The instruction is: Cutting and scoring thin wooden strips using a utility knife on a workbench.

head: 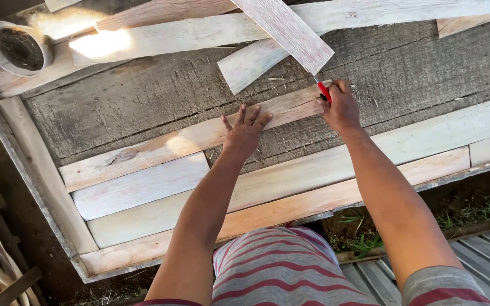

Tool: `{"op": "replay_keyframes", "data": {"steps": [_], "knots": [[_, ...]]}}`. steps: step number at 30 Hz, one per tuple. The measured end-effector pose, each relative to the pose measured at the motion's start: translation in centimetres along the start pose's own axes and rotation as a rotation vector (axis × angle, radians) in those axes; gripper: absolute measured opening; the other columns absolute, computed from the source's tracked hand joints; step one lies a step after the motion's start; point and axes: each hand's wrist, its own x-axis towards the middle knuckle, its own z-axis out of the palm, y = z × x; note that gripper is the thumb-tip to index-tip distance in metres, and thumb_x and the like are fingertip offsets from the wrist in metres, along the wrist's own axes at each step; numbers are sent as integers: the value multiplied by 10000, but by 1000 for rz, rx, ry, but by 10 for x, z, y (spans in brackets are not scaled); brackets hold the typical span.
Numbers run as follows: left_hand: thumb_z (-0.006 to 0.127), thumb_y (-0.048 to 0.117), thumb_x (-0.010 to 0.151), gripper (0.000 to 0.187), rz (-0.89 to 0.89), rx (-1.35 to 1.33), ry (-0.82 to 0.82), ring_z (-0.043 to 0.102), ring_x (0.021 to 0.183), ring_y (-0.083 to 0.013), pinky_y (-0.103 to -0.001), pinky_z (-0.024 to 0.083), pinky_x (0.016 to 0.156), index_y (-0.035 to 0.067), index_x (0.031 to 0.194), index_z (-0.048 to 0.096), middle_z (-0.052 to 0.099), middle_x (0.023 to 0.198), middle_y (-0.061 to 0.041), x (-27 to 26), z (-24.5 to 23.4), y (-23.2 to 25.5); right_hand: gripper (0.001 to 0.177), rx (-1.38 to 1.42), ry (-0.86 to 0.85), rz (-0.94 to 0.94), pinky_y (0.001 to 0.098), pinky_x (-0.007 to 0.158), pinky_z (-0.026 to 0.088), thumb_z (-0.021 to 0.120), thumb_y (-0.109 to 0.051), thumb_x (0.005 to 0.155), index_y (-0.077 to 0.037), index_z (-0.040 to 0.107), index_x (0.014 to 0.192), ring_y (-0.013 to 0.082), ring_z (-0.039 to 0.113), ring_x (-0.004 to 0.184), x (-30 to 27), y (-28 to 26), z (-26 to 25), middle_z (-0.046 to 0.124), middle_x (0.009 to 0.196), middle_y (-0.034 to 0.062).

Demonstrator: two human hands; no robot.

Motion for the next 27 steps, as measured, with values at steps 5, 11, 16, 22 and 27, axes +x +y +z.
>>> {"op": "replay_keyframes", "data": {"steps": [5, 11, 16, 22, 27], "knots": [[540, 172, 1010, 770, -13, -3, -14, 11, 1598, -325, -814, 152, 1151, 484, 1621, 190, 85, 1741, 86, -6, -12, 3, 296, -203, -41, -155, 620, 679, 616, 756, -147, 916, -60, 585, 1140, 515, 694, 780, 10, 25, 6, 534, 1147, 95], [547, 154, 1005, 775, -19, -15, -9, 19, 1598, -311, -815, 153, 1151, 491, 1615, 207, 95, 1738, 99, -8, -11, 2, 338, -166, 166, -4, 600, 719, 565, 771, -206, 993, -7, 546, 1148, 500, 718, 842, 15, 47, -7, 673, 957, 199], [556, 177, 1013, 770, -2, -32, -14, 12, 1598, -313, -818, 137, 1152, 487, 1619, 196, 93, 1739, 96, -5, -9, 3, 283, 249, 513, 83, 402, 695, 650, 737, 60, 983, 4, 555, 1192, 389, 706, 757, 18, 85, 0, 470, 1178, 183], [565, 203, 1015, 774, -21, -1, -16, 3, 1598, -313, -819, 120, 1154, 487, 1622, 179, 71, 1741, 96, -5, -9, 3, 344, 122, 226, -121, 528, 755, 628, 929, -127, 844, 18, 714, 1070, 495, 682, 941, -2, 43, 11, 592, 1101, 165], [600, 239, 1009, 774, -22, -16, -28, -1, 1597, -311, -816, 110, 1157, 483, 1621, 194, 72, 1739, 101, -4, -9, 3, 339, 55, 210, -107, 527, 742, 614, 902, -227, 884, -33, 675, 1044, 463, 679, 924, -3, 52, 20, 602, 1077, 127]]}}
